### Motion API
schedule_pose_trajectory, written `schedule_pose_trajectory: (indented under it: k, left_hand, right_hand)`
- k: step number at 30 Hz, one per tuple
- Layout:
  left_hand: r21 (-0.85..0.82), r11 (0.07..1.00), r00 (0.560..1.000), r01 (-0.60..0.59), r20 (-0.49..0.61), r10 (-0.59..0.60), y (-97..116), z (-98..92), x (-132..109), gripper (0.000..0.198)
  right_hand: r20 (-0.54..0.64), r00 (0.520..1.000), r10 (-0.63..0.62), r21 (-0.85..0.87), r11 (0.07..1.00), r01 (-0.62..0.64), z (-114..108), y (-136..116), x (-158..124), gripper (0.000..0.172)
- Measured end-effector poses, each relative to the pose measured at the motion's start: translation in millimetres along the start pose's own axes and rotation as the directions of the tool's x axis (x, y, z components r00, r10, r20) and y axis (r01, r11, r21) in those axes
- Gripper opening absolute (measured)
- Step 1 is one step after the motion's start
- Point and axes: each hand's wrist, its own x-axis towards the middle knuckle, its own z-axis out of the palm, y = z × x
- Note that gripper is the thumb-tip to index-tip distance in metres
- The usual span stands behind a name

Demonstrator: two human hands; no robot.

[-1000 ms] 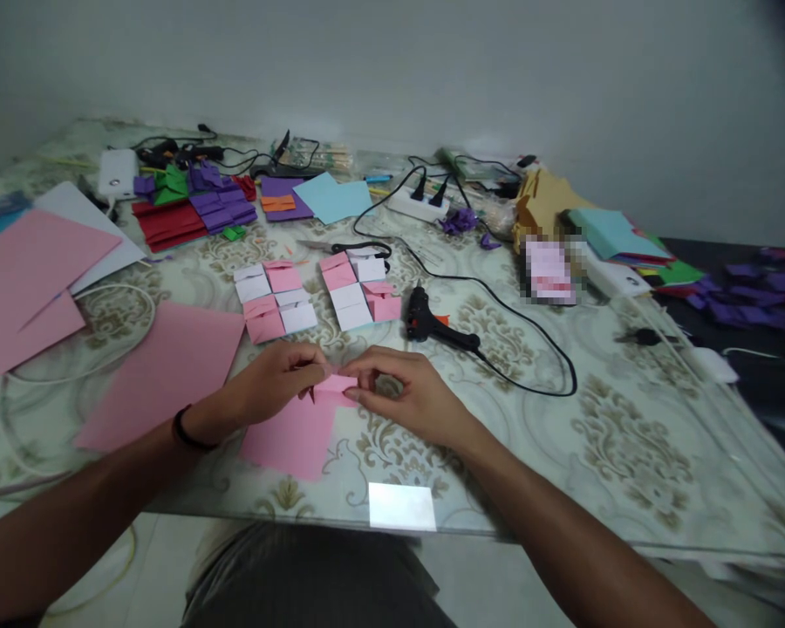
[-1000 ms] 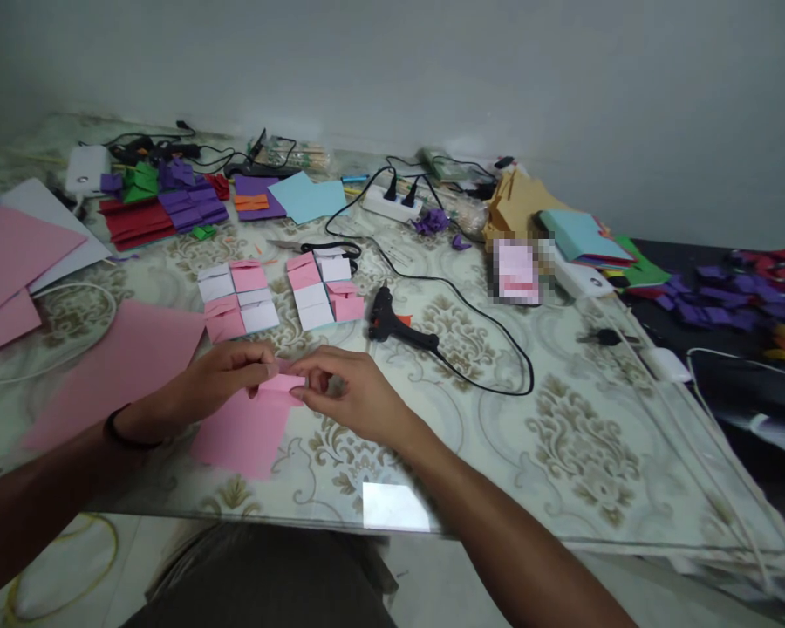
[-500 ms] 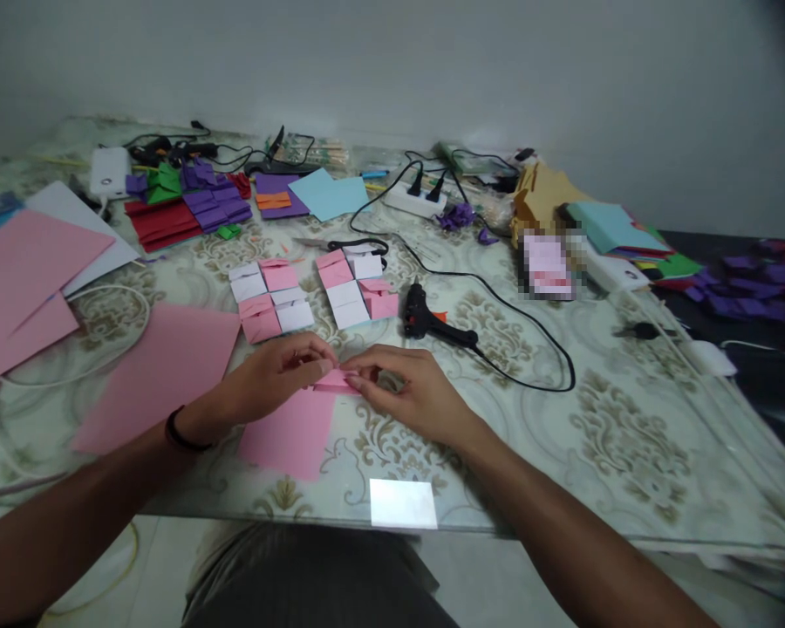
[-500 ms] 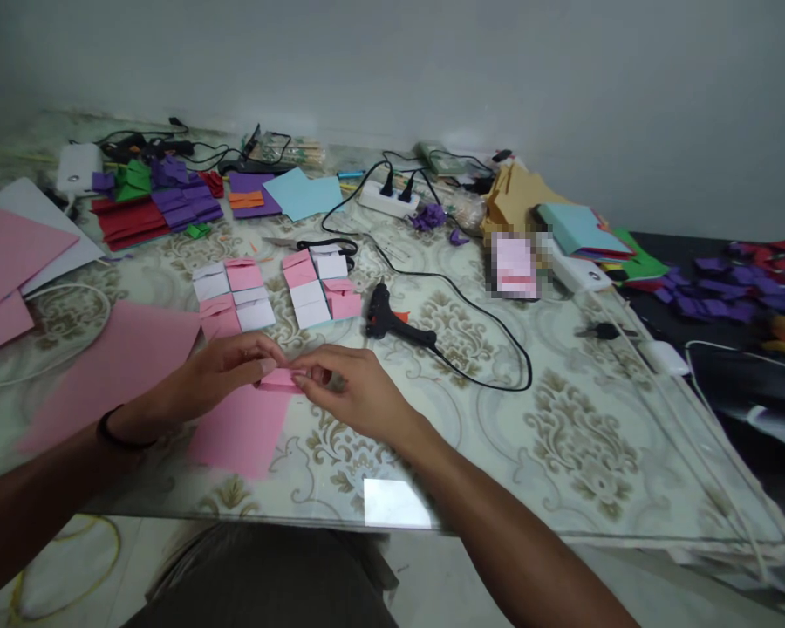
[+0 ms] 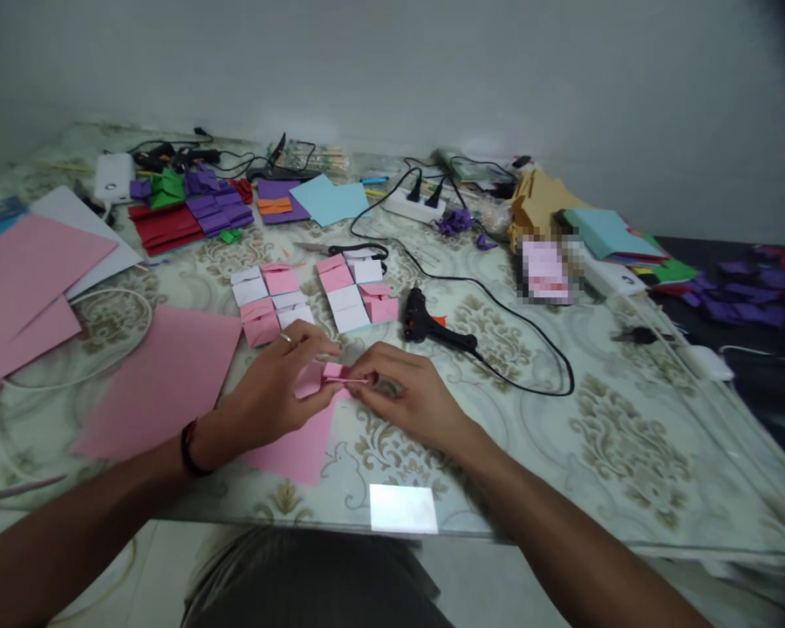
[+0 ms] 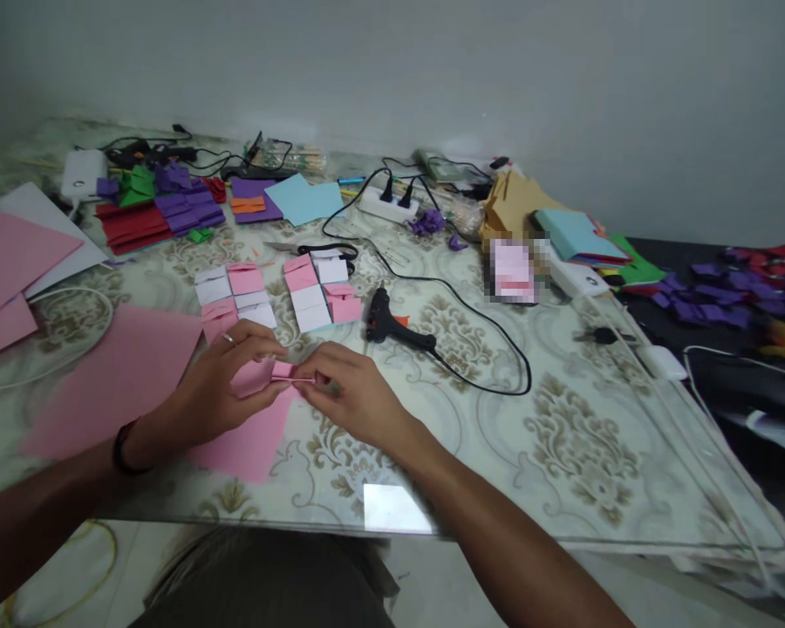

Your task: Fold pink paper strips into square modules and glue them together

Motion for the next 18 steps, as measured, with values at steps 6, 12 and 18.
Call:
schedule_pose_trajectory:
  k: [6,12,18]
  left_hand:
    - [-0.065,0.998,1.0,0.011,0.027,-0.009,-2.7,-3.9,-0.1,0.023]
    - [-0.07,0.997,1.0,-0.024,-0.016,0.022,2.6,-3.5,-0.1,0.027]
    - [-0.028,0.999,0.999,-0.046,0.005,0.046,-4.1,1.0,-0.9,0.01]
  right_hand:
    - [-0.094,0.983,-0.16,-0.071,0.986,0.153,-1.4,-0.2,-1.8,0.009]
    - [-0.099,0.982,-0.163,-0.098,0.983,0.153,-1.3,-0.8,-0.7,0.007]
    - [-0.034,0.979,-0.203,-0.134,0.971,0.197,-0.4,0.6,0.8,0.008]
